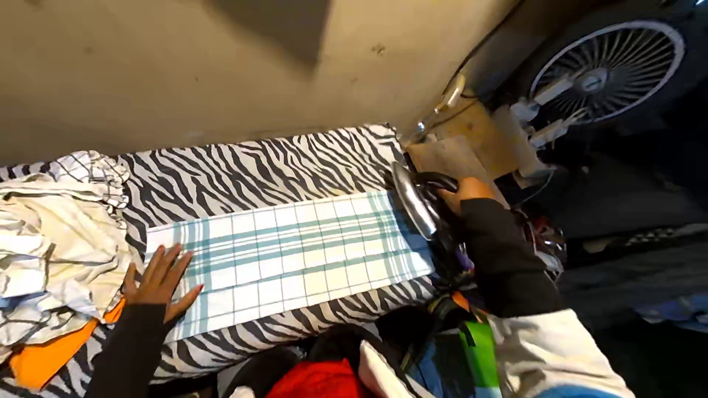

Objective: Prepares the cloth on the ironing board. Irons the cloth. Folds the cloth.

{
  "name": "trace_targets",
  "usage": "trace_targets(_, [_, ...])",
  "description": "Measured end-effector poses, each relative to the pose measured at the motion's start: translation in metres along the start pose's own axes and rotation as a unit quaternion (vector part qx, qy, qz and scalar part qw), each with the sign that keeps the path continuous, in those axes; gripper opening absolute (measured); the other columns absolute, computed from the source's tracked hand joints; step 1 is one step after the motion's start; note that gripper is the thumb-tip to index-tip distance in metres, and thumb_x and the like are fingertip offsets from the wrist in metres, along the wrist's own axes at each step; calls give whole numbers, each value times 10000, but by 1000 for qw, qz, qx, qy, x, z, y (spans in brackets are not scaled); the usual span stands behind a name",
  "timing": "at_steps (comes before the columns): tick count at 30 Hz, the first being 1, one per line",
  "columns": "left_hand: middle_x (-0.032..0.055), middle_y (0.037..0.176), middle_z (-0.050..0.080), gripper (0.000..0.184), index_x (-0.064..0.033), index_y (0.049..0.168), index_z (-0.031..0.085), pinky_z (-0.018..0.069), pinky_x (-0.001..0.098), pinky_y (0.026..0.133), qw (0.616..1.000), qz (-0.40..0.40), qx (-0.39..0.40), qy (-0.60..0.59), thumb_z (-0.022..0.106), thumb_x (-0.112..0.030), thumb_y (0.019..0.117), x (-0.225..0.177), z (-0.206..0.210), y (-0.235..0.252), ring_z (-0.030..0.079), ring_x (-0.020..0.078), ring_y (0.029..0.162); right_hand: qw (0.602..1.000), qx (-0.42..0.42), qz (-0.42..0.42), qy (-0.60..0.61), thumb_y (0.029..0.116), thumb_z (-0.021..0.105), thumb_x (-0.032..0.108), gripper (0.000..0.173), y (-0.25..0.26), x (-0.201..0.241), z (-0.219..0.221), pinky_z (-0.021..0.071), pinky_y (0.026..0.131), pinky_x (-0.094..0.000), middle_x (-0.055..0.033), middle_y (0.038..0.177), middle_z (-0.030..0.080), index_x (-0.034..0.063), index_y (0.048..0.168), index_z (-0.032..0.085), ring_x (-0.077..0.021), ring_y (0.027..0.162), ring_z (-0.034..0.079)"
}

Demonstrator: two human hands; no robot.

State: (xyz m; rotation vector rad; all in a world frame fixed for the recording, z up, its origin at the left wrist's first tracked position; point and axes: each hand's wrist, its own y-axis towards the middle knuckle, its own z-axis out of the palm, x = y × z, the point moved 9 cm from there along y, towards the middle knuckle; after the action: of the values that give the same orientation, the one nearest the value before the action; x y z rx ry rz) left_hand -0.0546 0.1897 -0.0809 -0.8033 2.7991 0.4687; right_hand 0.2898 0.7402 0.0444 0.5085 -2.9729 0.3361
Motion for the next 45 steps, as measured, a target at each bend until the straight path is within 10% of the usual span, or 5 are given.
trace_targets(14, [271,1070,732,300,59,1080,735,523,676,879,999,6,54,0,525,-134,989,13,-46,-5,705,497,1014,998,-30,48,-38,1039,613,387,635,73,-44,-33,365,1117,-675,-380,1424,528,-95,1438,501,-526,1376,484])
trace_targets(23, [343,1152,683,197,98,1128,714,430,697,1024,990,-123,47,-41,589,32,990,0,-106,51,627,548,1148,835,-23,-549,-44,857,756,430,560,-113,65,110,408,1053,-728,-197,1355,659,104,1307,687,-459,1303,580])
trace_targets(28, [311,1044,714,219,86,1131,685,514,692,898,988,-116,-17,-97,514,7,1021,1,-148,73,712,493,941,895,-59,-441,27,930,588,-84,318,-75,55,48,412,1099,-671,-275,1133,738,-9,1196,746,-507,1103,681])
trace_targets(37, [264,1100,719,245,64,1040,742,475,602,1025,994,-59,-38,-83,527,-15,952,6,-101,-10,650,476,1127,877,-66,-469,80,892,523,-140,375,-106,37,48,334,1136,-724,-236,1122,757,3,1133,771,-476,1071,715])
trace_targets(45, [221,1372,628,301,-51,1214,739,392,721,994,965,-109,235,-38,668,-76,922,12,-40,-23,570,471,1273,925,75,-372,-17,926,620,-86,356,-108,24,101,244,1084,-825,-276,1360,638,40,1239,735,-548,1335,520])
